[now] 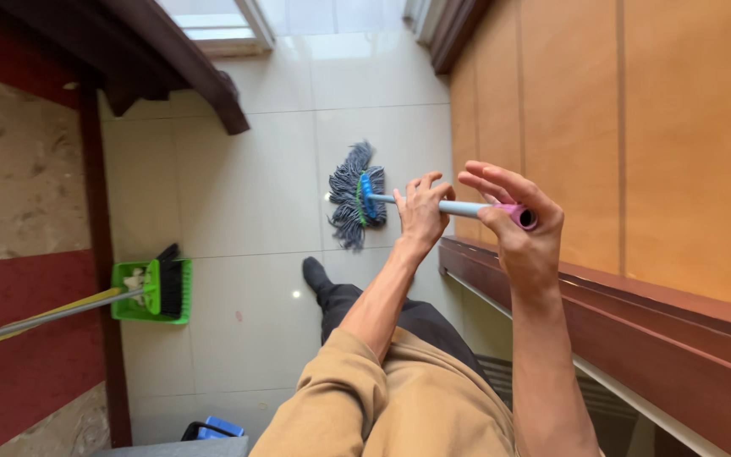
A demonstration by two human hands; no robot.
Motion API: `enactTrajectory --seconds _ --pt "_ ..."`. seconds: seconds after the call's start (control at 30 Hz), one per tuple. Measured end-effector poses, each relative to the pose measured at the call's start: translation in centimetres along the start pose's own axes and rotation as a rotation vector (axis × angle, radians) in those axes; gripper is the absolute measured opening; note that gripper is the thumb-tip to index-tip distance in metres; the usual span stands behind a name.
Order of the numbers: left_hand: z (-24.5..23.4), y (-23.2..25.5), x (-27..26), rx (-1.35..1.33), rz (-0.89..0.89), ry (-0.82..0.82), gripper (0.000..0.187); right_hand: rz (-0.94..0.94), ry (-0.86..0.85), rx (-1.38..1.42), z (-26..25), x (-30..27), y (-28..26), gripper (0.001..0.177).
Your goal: The person mops the tiled floor of a balcony and an adjacent indoor area using a mop.
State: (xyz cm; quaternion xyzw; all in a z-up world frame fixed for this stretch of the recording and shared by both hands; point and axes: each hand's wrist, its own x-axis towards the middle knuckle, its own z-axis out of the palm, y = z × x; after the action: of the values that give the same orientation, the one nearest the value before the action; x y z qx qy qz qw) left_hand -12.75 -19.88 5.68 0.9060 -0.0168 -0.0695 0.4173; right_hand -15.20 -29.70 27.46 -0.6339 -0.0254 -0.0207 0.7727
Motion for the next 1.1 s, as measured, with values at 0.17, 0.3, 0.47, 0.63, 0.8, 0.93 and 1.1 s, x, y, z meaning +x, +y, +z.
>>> enactTrajectory --seconds 0.17,0.3,0.47,0.63,0.8,0.93,1.1 --pt "-4.8 -6.7 -0.2 0.050 -0.091 0.040 0.024 0.052 -0.046 0.031 5.5 0.9 3.2 0.051" --pt "-9.9 -12.3 -1.2 0.101 -0.173 0.060 0.027 0.092 -0.076 0.136 11.0 0.9 6.9 0.056" --pt "-17.1 -18.9 -2.2 0.140 -0.271 0.086 0.036 0.115 -0.160 0.179 18.6 1.4 11.1 0.059" --pt "-22.3 -23.5 -2.5 0.130 -0.315 0.093 0.039 0.105 -0.195 0.223 25.2 2.0 13.7 0.062" --pt "-24.9 -27.1 -2.9 0.164 -0.298 0.070 0.038 0.103 -0.202 0.273 28.7 1.5 15.4 0.062" --pt "-25.5 -29.8 -3.4 0.212 -0.314 0.055 0.036 0.112 -0.192 0.263 30.3 0.6 16.9 0.061" --pt "-26.3 -32.9 -4.9 0.259 -0.363 0.036 0.039 0.164 -0.227 0.172 31.7 -0.6 18.5 0.061"
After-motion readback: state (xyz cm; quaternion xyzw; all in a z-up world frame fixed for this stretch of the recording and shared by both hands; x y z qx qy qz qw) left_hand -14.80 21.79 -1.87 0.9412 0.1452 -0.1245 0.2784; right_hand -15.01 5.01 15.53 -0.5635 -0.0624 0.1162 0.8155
